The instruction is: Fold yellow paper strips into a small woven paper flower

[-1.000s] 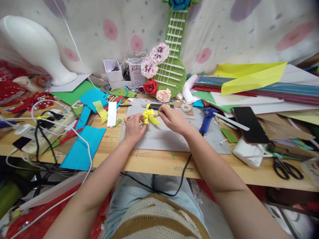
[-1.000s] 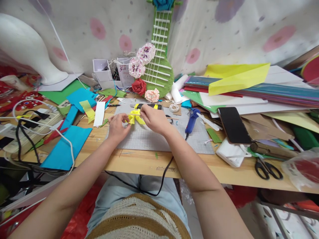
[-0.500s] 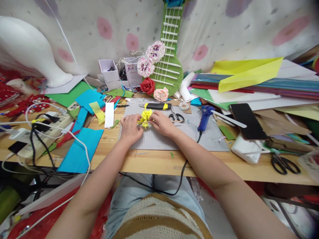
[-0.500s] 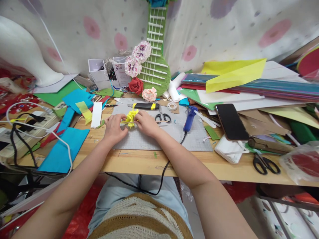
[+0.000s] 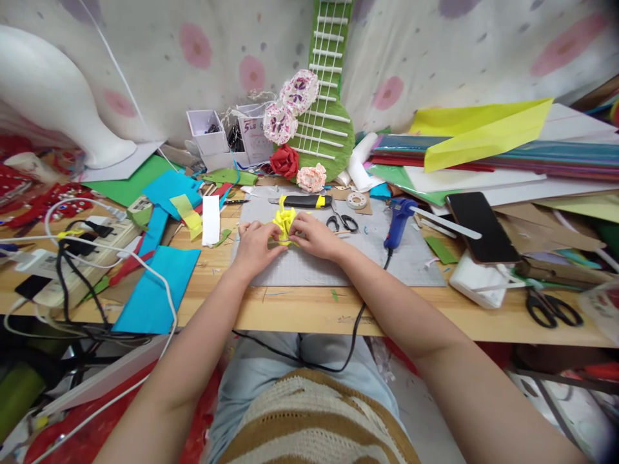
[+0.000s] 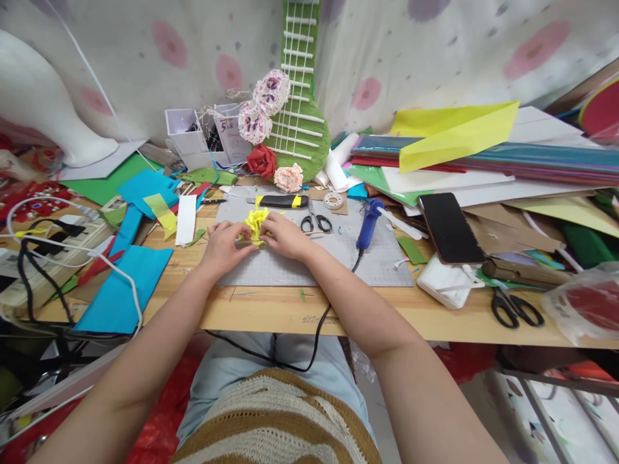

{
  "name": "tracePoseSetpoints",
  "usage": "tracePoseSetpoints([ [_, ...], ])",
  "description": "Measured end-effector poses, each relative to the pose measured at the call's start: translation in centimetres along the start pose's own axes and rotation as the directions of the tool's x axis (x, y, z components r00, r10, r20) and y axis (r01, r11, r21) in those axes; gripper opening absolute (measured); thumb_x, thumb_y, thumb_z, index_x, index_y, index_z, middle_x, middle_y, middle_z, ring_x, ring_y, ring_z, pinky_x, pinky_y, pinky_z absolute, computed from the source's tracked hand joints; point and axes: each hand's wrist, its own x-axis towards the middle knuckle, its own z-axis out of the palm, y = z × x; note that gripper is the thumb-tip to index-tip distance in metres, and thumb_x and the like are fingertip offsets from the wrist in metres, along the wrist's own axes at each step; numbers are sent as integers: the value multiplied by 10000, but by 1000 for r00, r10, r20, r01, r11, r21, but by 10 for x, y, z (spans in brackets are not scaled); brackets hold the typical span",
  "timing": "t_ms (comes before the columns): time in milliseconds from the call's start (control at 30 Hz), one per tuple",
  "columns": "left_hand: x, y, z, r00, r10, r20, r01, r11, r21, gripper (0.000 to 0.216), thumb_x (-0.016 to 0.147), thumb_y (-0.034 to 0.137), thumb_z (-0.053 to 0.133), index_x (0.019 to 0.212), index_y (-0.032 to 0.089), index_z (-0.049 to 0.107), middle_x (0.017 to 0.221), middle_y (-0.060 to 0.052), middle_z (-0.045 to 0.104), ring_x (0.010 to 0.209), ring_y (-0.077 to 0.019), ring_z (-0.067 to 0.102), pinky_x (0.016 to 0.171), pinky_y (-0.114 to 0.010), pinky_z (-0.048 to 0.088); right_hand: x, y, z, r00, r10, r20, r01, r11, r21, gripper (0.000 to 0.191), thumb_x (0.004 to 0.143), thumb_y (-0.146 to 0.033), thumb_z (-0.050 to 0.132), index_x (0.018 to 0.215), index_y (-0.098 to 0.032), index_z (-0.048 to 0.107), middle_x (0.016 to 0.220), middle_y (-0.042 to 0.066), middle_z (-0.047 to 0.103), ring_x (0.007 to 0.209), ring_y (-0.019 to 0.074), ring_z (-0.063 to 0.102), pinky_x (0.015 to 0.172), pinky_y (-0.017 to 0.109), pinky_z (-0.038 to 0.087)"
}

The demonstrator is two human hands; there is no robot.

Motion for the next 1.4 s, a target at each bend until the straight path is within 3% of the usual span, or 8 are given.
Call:
tracePoseSetpoints([
  [300,0,-1,1,1000,3,16,-3,1000,-9,213,688,350,703,804,237,565,824,27,657,850,-185,526,839,-355,252,-1,4,-2,1000,12,-27,-11,1000,27,52,804,-177,511,820,-168,559,912,47,477,853,152,481,788,281,398],
  [533,2,8,4,988,-155,4,154,982,-106,364,635,363,741,890,230,520,910,23,665,862,-181,567,841,-362,276,0,11,-2,993,6,-121,-5,1000,13,41,801,-172,522,805,-167,562,913,58,469,871,166,477,805,307,400],
  [867,6,11,11,965,-261,16,259,943,-209,420,654,250,702,961,220,417,741,48,688,840,-179,607,870,-381,291,2,20,-5,990,-46,-134,44,999,-24,44,795,-215,564,792,-175,579,907,59,458,869,175,454,793,324,405],
  [1200,4,9,7,947,-320,10,315,926,-209,408,644,256,700,931,224,412,773,42,693,825,-176,600,891,-379,290,-1,22,-11,992,-62,-108,58,997,-40,48,788,-213,576,782,-166,579,910,64,467,871,175,466,796,322,410],
  [1400,4,8,3,941,-336,25,333,914,-233,395,643,283,710,918,229,432,736,66,687,672,-140,567,896,-380,284,-2,23,-14,995,-31,-99,28,999,-25,53,791,-217,562,767,-170,565,904,55,473,835,161,477,771,310,415],
])
